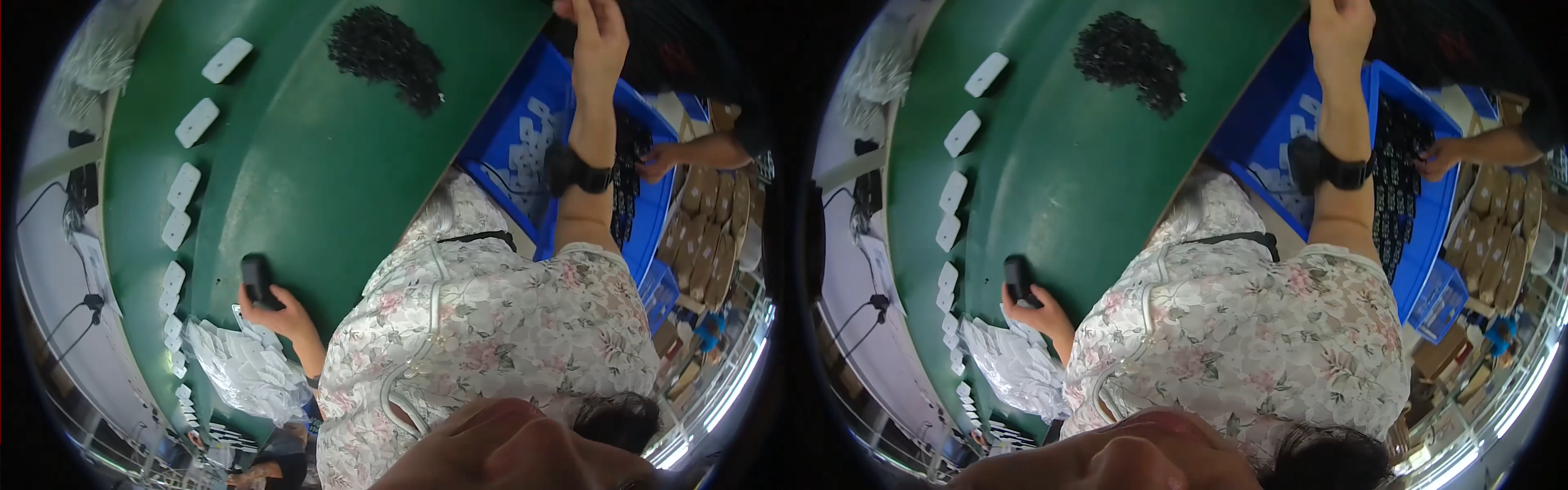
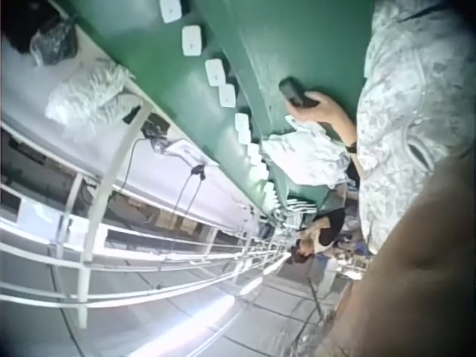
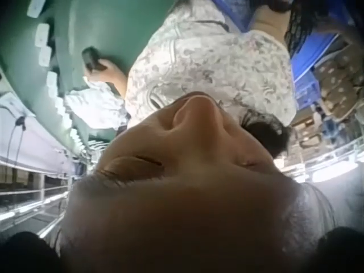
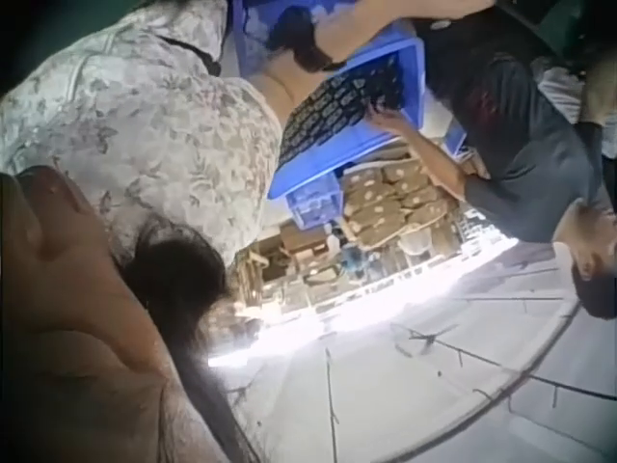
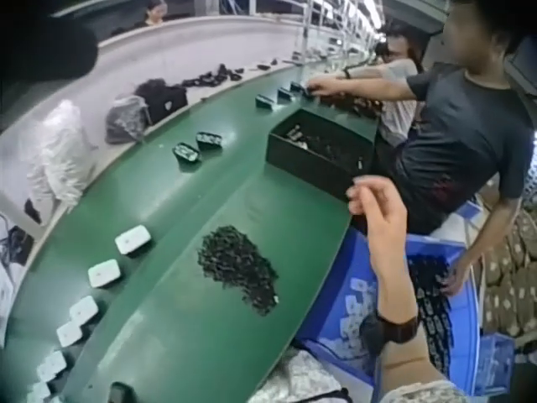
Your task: The person picks up a circuit board from a blue bin, places it into a black plastic housing, and presses a white plastic cover onto the assembly. The completed unit is then placed onto a green conveyor belt, and the process is repeated.
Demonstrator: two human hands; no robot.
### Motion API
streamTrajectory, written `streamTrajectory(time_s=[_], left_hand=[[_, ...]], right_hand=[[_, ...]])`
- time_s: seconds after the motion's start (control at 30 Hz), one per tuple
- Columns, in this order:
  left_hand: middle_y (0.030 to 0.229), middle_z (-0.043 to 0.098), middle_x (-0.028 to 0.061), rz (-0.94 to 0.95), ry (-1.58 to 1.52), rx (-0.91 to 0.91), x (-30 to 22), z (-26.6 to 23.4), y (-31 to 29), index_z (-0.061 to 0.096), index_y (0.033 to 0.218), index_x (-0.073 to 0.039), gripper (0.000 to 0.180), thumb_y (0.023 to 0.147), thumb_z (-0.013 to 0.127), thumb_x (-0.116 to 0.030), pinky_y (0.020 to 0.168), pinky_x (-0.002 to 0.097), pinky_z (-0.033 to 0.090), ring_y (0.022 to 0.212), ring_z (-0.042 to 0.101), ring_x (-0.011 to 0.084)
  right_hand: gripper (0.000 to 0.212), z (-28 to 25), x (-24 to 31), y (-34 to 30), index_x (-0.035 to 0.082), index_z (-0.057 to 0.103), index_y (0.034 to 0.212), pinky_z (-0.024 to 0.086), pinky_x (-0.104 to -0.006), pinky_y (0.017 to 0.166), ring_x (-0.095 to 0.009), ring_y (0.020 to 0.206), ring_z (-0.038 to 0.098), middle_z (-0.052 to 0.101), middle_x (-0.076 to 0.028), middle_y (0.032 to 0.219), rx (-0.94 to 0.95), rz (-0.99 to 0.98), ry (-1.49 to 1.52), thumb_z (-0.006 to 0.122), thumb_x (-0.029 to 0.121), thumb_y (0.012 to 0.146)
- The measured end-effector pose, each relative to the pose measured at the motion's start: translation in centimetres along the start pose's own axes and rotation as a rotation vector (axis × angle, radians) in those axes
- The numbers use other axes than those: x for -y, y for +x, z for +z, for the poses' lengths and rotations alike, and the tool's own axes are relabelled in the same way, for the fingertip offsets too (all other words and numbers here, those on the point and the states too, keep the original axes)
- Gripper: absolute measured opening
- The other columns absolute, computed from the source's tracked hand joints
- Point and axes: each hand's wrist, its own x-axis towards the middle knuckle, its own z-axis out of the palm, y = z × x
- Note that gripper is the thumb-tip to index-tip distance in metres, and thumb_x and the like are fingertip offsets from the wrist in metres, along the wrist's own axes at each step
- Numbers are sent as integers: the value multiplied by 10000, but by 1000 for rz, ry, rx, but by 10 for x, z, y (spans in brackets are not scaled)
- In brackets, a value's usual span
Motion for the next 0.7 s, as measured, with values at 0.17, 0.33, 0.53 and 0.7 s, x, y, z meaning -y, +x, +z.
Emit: streamTrajectory(time_s=[0.17, 0.33, 0.53, 0.7], left_hand=[[1303, 426, 216, 47, -15, -7, 3, 3, -1, 366, 1341, 54, 499, 899, 553, -83, 1005, 458, 377, 1168, 456, 374], [1326, 403, 216, 44, 45, 53, 14, 5, -3, 367, 1349, 49, 471, 934, 520, -111, 1006, 431, 391, 1181, 452, 353], [1311, 430, 189, 40, 104, 26, 18, -3, -2, 385, 1355, 16, 461, 919, 497, -87, 996, 424, 423, 1178, 479, 337], [1298, 437, 179, 31, 7, 19, 22, 7, -3, 396, 1345, 0, 461, 901, 487, -84, 993, 433, 434, 1184, 482, 327]], right_hand=[[226, -48, -132, -132, 30, 601, 1070, 491, -365, 850, -284, 945, 614, 638, -146, 1000, 108, 199, -455, 588, 45, 844], [522, -84, -207, -251, 20, 433, 1324, 391, -466, 1001, -410, 1205, 456, 478, -265, 1289, 564, 819, -1120, 573, 124, 832], [644, -114, -231, -264, 3, 258, 1436, 299, -460, 1082, -414, 1289, 381, 385, -264, 1406, 24, 1043, -1204, 548, 200, 896], [721, -154, -279, -252, -27, 285, 1426, 247, -423, 1119, -391, 1355, 301, 296, -263, 1472, -196, 1189, -719, 571, 377, 901]])
